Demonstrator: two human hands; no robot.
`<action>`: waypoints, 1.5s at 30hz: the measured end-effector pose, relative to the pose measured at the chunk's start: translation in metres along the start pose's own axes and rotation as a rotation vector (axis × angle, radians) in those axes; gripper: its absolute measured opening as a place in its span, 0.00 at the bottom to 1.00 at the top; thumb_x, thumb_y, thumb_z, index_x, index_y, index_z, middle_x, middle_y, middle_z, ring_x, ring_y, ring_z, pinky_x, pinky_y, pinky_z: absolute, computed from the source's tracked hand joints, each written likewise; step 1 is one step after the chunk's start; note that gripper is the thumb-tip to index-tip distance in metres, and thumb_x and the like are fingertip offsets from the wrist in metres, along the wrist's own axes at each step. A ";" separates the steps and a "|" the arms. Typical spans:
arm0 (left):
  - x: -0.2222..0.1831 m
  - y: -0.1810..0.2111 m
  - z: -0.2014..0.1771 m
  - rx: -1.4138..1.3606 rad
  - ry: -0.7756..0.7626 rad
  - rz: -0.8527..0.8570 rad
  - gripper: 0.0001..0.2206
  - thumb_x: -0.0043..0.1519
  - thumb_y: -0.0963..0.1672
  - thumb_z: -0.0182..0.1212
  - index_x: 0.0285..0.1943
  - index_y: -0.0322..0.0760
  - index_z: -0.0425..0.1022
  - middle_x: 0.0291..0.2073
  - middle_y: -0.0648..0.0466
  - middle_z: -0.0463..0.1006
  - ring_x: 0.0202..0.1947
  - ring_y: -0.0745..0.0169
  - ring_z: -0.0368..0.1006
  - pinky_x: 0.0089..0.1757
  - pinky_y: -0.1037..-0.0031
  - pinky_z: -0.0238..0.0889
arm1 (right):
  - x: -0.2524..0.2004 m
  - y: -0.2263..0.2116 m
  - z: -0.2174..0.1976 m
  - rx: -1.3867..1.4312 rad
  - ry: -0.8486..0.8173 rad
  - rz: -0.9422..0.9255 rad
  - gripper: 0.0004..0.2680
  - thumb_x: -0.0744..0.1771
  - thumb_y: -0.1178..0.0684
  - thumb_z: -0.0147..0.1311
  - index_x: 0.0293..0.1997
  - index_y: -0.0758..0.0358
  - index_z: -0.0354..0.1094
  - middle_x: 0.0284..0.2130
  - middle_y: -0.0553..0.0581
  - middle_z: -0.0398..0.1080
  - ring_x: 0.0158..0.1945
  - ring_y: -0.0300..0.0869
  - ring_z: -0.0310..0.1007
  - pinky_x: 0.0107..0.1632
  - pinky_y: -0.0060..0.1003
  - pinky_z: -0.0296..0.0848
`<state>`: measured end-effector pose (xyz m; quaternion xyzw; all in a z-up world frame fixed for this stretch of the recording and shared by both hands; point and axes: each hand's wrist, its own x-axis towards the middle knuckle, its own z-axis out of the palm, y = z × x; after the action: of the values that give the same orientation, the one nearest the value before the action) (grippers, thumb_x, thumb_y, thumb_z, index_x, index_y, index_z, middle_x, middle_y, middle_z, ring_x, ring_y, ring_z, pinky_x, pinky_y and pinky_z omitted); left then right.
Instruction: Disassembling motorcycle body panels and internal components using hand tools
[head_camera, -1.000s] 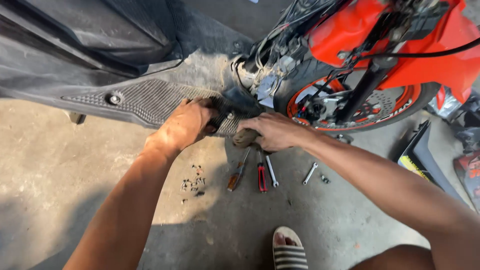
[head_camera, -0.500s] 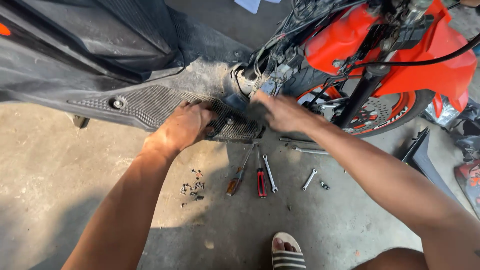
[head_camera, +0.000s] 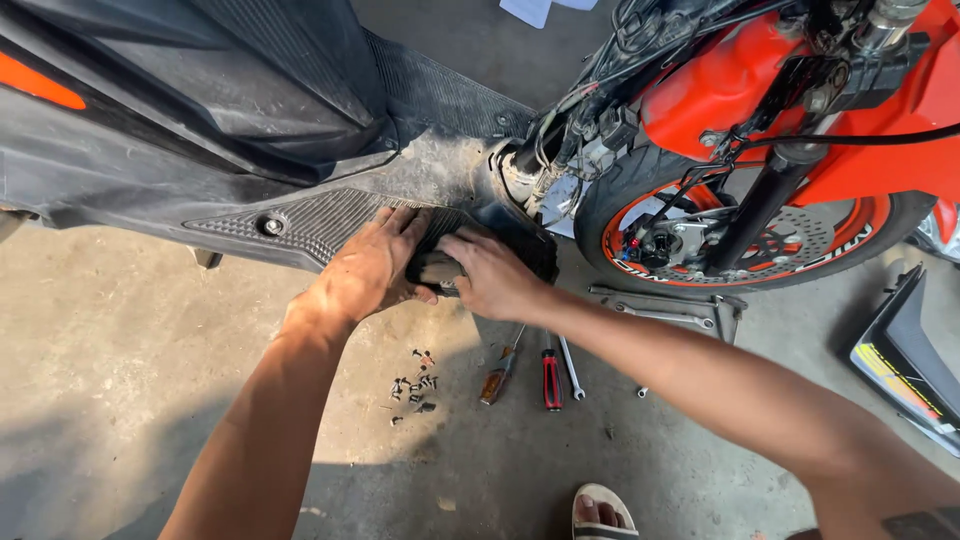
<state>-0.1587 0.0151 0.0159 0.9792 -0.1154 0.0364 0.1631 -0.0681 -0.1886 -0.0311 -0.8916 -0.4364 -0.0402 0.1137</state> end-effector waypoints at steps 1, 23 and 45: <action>-0.005 0.007 -0.015 0.042 0.019 0.005 0.36 0.53 0.52 0.70 0.70 0.34 0.67 0.65 0.35 0.66 0.65 0.29 0.62 0.58 0.47 0.63 | 0.003 -0.011 -0.023 0.263 -0.051 0.000 0.16 0.62 0.56 0.56 0.56 0.57 0.66 0.51 0.62 0.68 0.56 0.61 0.70 0.52 0.53 0.74; -0.054 -0.029 -0.010 0.381 0.444 -0.279 0.60 0.24 0.68 0.74 0.62 0.32 0.63 0.57 0.41 0.68 0.64 0.43 0.64 0.66 0.57 0.54 | 0.115 -0.064 0.012 0.228 0.301 -0.033 0.13 0.68 0.52 0.52 0.59 0.56 0.72 0.54 0.58 0.68 0.61 0.56 0.62 0.64 0.48 0.65; -0.114 -0.087 -0.013 0.693 0.674 -0.387 0.07 0.66 0.49 0.59 0.43 0.46 0.72 0.41 0.57 0.69 0.47 0.55 0.67 0.44 0.66 0.59 | 0.090 -0.122 0.016 0.303 0.329 -0.554 0.09 0.66 0.58 0.57 0.51 0.55 0.71 0.56 0.57 0.67 0.58 0.55 0.66 0.57 0.46 0.73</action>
<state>-0.2489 0.1241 -0.0118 0.9132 0.1453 0.3547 -0.1387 -0.1090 -0.0433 -0.0107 -0.6942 -0.6383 -0.1476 0.2981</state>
